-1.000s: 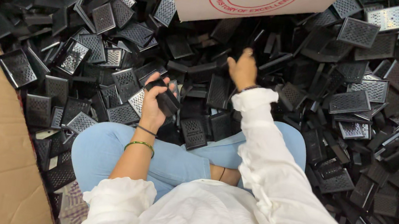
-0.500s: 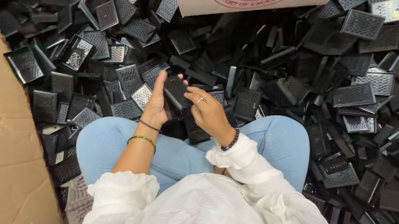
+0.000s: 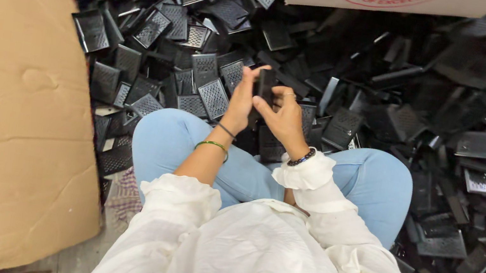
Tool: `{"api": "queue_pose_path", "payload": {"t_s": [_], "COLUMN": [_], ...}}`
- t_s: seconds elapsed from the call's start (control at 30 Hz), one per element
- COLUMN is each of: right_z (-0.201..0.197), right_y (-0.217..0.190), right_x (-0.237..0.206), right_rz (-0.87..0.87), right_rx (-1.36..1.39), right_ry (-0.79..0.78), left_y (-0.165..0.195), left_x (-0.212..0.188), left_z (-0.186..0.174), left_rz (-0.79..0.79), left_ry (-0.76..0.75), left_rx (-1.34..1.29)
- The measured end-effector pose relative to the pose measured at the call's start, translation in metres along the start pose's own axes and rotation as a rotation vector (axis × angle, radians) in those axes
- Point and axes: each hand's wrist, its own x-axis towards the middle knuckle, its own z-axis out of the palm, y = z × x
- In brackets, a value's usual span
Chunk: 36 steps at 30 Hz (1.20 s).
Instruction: The person sits on the floor and repeatedly picks up small black metal parts from a large pile. They align and press two pieces together by hand, then place the assembled unit back into the pile. This cycle repeats continuously.
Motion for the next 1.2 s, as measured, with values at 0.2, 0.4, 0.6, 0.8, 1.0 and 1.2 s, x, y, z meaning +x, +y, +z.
{"api": "queue_pose_path", "payload": {"t_s": [0.2, 0.4, 0.6, 0.8, 1.0, 1.2], "right_z": [0.003, 0.004, 0.007, 0.015, -0.003, -0.019], "right_y": [-0.001, -0.015, -0.018, -0.019, -0.008, 0.007], "right_x": [0.003, -0.015, -0.013, -0.017, -0.011, -0.004], "right_rz": [0.071, -0.071, 0.039, -0.223, 0.105, 0.492], "right_rx": [0.225, 0.242, 0.205, 0.195, 0.487, 0.87], "right_ry": [-0.008, -0.033, -0.022, 0.022, -0.114, -0.149], "left_y": [0.003, 0.007, 0.0, -0.005, 0.01, 0.014], "left_x": [0.004, 0.011, 0.004, 0.001, 0.005, 0.007], "left_z": [-0.003, -0.007, -0.002, 0.001, -0.006, -0.004], "left_rz": [0.016, -0.09, -0.07, 0.041, 0.05, -0.048], "left_ry": [0.08, 0.114, 0.05, -0.06, -0.027, -0.089], "left_rx": [-0.027, -0.257, -0.166, -0.159, -0.378, -0.426]}}
